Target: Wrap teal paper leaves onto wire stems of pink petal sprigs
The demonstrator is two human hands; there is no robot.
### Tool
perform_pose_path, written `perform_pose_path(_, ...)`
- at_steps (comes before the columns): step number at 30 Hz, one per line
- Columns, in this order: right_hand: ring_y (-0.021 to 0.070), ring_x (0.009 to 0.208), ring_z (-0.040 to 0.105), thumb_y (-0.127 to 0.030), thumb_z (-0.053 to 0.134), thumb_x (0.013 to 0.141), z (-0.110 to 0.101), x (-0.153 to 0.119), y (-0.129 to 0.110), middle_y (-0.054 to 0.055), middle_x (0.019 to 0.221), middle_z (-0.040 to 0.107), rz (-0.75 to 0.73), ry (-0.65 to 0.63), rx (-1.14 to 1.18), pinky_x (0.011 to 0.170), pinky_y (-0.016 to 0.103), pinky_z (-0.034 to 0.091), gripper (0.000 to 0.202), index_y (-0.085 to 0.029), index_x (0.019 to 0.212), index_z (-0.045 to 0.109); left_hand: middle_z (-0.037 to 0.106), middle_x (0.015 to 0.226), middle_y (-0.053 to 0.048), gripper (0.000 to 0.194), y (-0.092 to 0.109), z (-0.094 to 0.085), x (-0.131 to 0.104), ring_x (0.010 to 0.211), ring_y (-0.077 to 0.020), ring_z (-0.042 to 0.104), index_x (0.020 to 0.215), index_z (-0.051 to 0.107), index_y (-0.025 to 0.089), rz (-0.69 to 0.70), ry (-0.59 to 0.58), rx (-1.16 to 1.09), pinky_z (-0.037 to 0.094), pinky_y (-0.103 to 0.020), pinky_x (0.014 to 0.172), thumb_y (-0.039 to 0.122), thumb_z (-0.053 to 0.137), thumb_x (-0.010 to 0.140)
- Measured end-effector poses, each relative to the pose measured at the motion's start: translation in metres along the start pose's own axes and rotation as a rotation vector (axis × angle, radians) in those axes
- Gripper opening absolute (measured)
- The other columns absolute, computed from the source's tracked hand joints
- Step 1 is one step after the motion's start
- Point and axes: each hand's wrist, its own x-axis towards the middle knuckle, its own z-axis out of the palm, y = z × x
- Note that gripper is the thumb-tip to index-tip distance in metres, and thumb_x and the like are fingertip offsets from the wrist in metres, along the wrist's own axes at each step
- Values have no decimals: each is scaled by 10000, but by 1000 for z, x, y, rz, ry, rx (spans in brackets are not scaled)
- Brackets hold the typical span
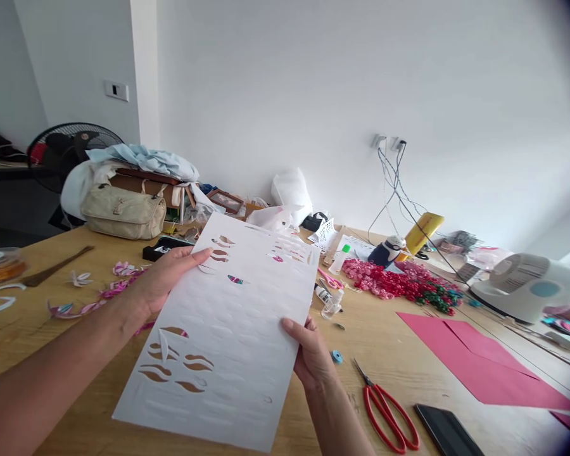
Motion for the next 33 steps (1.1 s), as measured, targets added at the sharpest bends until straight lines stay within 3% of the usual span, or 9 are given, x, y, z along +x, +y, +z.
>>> perform_pose_path(8, 213, 656, 665, -217, 759, 537, 4, -1, 0, 53, 751, 729, -26, -20, 6, 653, 317, 515, 258, -162, 777, 685, 684, 655, -56, 239, -1, -2, 1, 565, -186, 626, 809, 630, 93, -8, 9, -15, 521, -293, 548, 220, 734, 634)
perform_pose_path(13, 218, 634, 661, -238, 767, 527, 3, -1, 1, 53, 731, 726, -34, -6, -10, 639, 330, 510, 276, -169, 777, 673, 684, 653, -51, 284, -1, -5, 2, 573, -181, 627, 909, 629, 101, 7, 0, -24, 519, -286, 547, 190, 716, 653)
perform_pose_path(18, 215, 632, 658, -263, 759, 551, 4, 0, -1, 31, 740, 725, -88, 44, 2, 621, 321, 511, 320, -197, 849, 663, 692, 651, -41, 191, -1, -6, 3, 559, -169, 618, 810, 651, 126, 33, -12, 20, 513, -264, 537, 225, 715, 660)
perform_pose_path(22, 202, 632, 650, -278, 739, 588, 4, 1, -4, 18, 738, 725, -148, 94, -3, 617, 303, 508, 241, -210, 810, 677, 689, 630, -39, 149, -1, -4, 1, 549, -163, 616, 730, 651, 113, 36, -38, 20, 508, -250, 532, 219, 720, 653)
perform_pose_path(33, 172, 577, 626, -263, 750, 573, 5, 3, -4, 8, 711, 719, -175, 125, -5, 569, 273, 494, 214, -206, 763, 671, 692, 698, -44, 202, -5, -7, 3, 600, -169, 617, 797, 641, 112, 56, -56, 59, 499, -265, 583, 253, 707, 668)
